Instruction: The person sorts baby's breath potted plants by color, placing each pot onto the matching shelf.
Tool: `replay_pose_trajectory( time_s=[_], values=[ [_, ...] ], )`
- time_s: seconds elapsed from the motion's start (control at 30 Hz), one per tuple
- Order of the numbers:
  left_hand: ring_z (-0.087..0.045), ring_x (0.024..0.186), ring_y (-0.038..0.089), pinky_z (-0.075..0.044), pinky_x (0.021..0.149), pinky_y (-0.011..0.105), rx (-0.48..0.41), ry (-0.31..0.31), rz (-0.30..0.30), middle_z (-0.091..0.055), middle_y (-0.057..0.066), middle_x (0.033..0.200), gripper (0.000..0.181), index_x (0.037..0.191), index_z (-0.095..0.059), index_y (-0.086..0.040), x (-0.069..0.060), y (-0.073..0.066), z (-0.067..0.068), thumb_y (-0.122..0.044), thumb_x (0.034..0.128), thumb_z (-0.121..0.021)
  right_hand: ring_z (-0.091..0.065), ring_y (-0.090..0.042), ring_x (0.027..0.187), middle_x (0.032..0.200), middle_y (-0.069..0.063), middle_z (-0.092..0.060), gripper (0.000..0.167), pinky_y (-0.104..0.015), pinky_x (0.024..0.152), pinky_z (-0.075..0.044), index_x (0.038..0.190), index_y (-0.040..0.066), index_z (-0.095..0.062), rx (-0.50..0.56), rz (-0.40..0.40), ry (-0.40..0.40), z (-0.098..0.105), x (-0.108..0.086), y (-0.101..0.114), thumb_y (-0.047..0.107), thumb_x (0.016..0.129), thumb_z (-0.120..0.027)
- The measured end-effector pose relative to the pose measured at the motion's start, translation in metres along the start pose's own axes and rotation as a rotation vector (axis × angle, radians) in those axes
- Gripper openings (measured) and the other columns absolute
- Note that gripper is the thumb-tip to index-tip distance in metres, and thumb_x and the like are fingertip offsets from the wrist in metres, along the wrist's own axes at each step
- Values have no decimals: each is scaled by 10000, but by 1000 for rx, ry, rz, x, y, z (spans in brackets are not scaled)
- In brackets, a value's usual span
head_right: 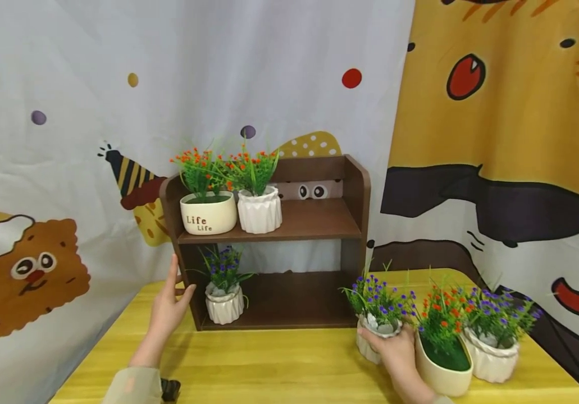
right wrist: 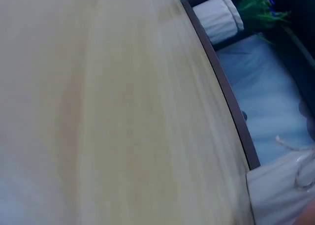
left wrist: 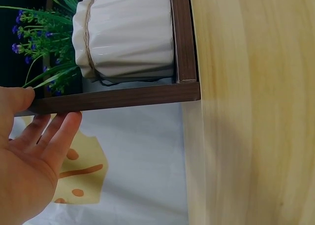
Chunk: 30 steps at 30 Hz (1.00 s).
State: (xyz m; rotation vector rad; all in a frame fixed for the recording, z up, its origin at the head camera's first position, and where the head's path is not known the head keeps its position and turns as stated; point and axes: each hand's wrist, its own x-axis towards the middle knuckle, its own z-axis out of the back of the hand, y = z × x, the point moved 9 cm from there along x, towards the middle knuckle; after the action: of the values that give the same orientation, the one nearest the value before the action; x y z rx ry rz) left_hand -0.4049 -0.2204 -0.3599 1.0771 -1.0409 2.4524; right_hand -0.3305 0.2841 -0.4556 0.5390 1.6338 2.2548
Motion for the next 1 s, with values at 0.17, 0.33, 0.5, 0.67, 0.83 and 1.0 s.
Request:
replay_pose_trajectory(
  time_s=[0.17, 0.33, 0.5, 0.67, 0.83, 1.0],
  values=[
    [-666, 868, 416, -545, 714, 543, 2, 28, 8, -563, 336, 1230, 889, 1578, -121, -265, -1, -2, -7, -43, 914, -667, -383, -386, 1200, 1346, -381, -344, 942, -451, 1018, -375, 1337, -175, -240, 6, -39, -8, 5, 3, -12, 229, 746, -852],
    [-665, 867, 412, -544, 711, 541, -5, 33, 43, -564, 327, 1239, 869, 1578, -126, -251, 0, 1, -7, -58, 922, -662, -468, -346, 1165, 1294, -331, -489, 876, -204, 876, -387, 1327, -149, -372, -57, -8, 7, 5, 6, -10, 286, 742, -857],
    [-664, 868, 411, -543, 719, 544, -10, 43, 53, -568, 325, 1232, 862, 1578, -132, -237, 1, 3, -5, -66, 922, -664, -468, -396, 1185, 1293, -357, -486, 923, -324, 940, -417, 1350, -166, -330, -77, 2, 47, 1, 7, -8, 289, 744, -856],
    [-664, 870, 415, -539, 731, 551, -10, 51, 54, -567, 329, 1232, 868, 1579, -120, -246, 2, 2, -6, -68, 924, -661, -457, -376, 1206, 1329, -336, -468, 961, -241, 893, -418, 1388, -135, -304, -85, 0, 59, 1, 7, -10, 297, 735, -862],
    [-659, 885, 430, -537, 738, 557, -1, 47, 66, -553, 336, 1246, 878, 1578, -89, -277, 3, 3, -4, -62, 934, -645, -483, -400, 1163, 1273, -353, -502, 917, -421, 961, -394, 1345, -146, -347, -133, 49, 28, 1, 8, -6, 305, 731, -858],
    [-660, 874, 431, -533, 735, 566, 6, 42, 72, -561, 334, 1234, 876, 1579, -98, -266, 0, 3, -3, -57, 930, -648, -486, -410, 1155, 1260, -362, -502, 899, -444, 967, -388, 1328, -146, -349, -127, 32, 23, -1, 8, -8, 297, 732, -855]
  ],
)
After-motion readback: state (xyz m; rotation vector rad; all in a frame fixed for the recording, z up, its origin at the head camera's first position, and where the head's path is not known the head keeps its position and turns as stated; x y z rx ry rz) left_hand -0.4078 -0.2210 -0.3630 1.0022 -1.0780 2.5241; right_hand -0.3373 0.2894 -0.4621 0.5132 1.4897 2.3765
